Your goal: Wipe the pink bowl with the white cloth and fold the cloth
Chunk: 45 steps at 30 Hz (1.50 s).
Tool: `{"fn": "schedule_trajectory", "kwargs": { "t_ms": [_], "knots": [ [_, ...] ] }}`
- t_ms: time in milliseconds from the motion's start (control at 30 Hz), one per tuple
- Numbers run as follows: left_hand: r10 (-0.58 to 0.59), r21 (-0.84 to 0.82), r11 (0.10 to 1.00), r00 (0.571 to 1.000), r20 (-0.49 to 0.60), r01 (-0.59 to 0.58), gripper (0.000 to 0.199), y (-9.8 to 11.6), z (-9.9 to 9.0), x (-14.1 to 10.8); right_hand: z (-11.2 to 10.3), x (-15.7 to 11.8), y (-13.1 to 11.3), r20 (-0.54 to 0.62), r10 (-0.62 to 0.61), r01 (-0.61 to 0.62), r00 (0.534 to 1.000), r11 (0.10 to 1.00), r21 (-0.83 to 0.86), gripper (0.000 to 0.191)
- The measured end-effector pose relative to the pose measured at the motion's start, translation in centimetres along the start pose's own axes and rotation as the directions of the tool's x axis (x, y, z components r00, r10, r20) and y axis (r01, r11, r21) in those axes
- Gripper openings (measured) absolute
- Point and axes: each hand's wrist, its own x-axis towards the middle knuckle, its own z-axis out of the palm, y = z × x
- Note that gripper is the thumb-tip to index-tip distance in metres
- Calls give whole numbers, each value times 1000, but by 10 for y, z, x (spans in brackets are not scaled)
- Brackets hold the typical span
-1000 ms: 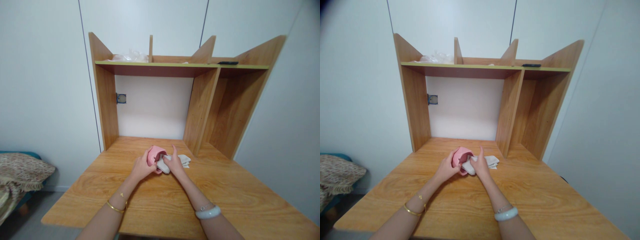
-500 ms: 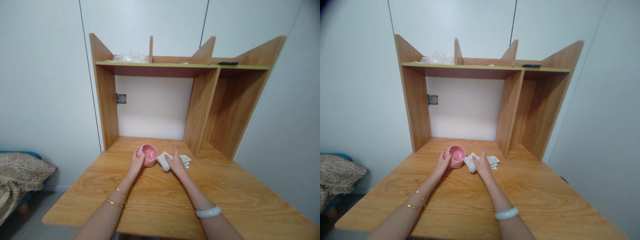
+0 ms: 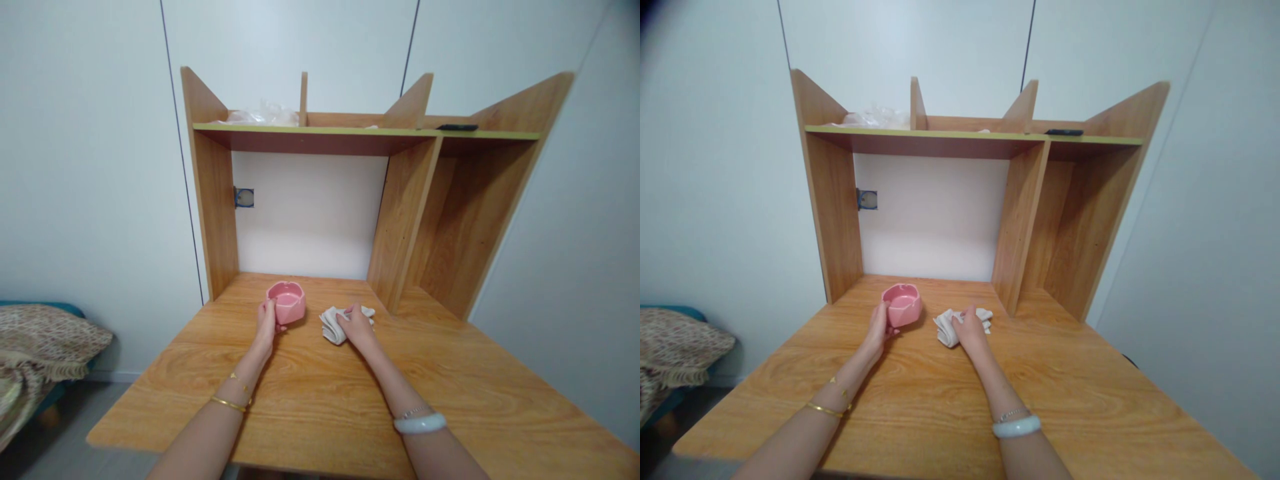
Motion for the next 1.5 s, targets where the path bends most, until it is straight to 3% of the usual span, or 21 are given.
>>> {"fn": "schedule_trajectory", "kwargs": {
  "t_ms": [233, 400, 633, 833, 1133, 1333, 1500],
  "knots": [
    [38, 59, 998, 999, -26, -36, 30, 0, 2, -5, 21, -10, -11, 141, -81, 48, 987, 973, 224, 18],
    [36, -5, 999, 999, -6, -36, 35, 0, -1, -3, 24, -15, -17, 223, -152, 69, 963, 938, 340, 14],
    [16, -122, 993, 996, 91, -5, 36, -3, -2, 4, 11, -10, -24, 18, -144, 116, 989, 860, 498, 22],
    [-1, -162, 987, 992, 125, 21, 43, -3, 0, -2, 11, -10, -29, 37, -71, 34, 997, 799, 601, 28],
    [-69, -125, 986, 957, 280, 108, 46, -5, 7, -10, 6, -4, -24, 122, 21, -92, 992, 781, 617, 32],
    [-86, -116, 985, 945, 314, 129, 44, -4, 4, -11, 2, -1, -21, 188, 15, -129, 982, 779, 613, 32],
    [-56, -108, 989, 931, 362, 102, 53, -8, 4, -9, 10, -5, -23, 287, -16, -168, 958, 779, 604, 32]
  ]
}}
